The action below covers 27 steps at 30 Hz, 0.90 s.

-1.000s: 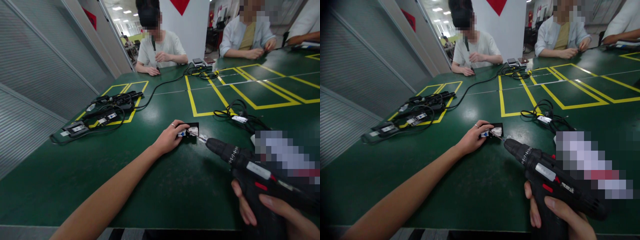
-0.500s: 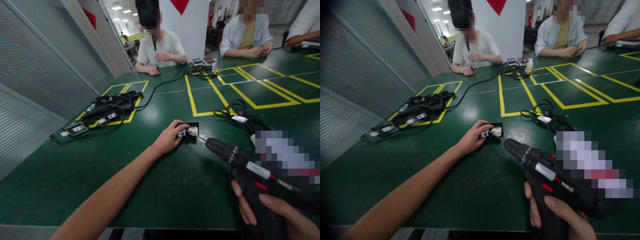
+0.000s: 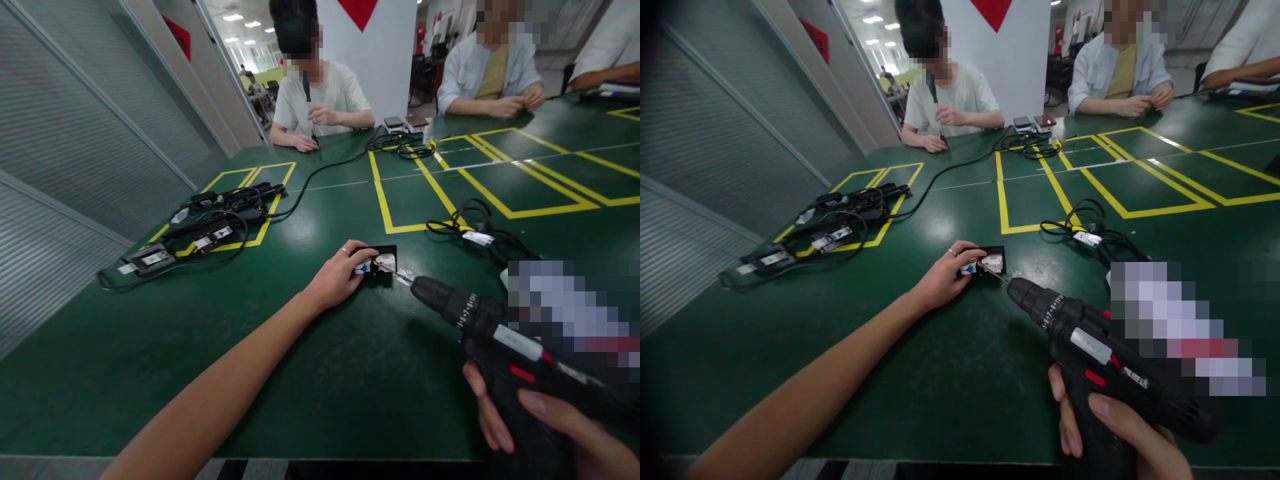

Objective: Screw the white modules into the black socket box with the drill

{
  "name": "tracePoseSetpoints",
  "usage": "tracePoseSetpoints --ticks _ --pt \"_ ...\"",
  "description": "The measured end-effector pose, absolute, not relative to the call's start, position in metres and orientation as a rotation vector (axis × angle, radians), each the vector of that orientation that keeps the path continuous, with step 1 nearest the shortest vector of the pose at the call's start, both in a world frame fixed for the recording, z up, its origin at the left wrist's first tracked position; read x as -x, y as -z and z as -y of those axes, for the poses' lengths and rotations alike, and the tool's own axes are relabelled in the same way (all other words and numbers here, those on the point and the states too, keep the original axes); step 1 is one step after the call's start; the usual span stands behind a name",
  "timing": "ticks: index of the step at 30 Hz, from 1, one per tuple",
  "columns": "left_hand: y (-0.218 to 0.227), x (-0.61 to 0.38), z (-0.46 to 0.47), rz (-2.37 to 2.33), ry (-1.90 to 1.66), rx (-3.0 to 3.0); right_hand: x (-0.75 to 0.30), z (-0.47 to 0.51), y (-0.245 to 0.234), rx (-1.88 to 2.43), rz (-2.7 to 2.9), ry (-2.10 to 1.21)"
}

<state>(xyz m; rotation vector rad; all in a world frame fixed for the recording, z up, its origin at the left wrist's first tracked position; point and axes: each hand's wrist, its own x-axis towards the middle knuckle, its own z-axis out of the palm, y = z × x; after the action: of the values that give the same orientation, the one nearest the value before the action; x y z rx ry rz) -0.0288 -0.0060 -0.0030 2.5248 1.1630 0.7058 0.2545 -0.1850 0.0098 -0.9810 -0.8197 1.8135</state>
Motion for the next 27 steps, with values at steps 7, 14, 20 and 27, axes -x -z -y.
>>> tracePoseSetpoints --ticks 7,14,20,27 --pt "0.0019 0.0287 0.0062 -1.162 -0.701 -2.526 -0.2561 0.1852 -0.0092 0.977 0.82 -1.791" --pt "0.0012 0.0283 0.0067 -1.164 -0.701 -2.533 -0.2599 0.185 -0.0054 0.953 0.847 -1.84" --pt "0.0015 0.0285 0.0063 -1.157 -0.701 -2.53 -0.2587 0.1845 -0.0065 0.972 0.851 -1.814" --pt "0.0012 0.0286 0.0063 -1.154 -0.709 -2.524 -0.2579 0.1846 -0.007 0.978 0.836 -1.797"
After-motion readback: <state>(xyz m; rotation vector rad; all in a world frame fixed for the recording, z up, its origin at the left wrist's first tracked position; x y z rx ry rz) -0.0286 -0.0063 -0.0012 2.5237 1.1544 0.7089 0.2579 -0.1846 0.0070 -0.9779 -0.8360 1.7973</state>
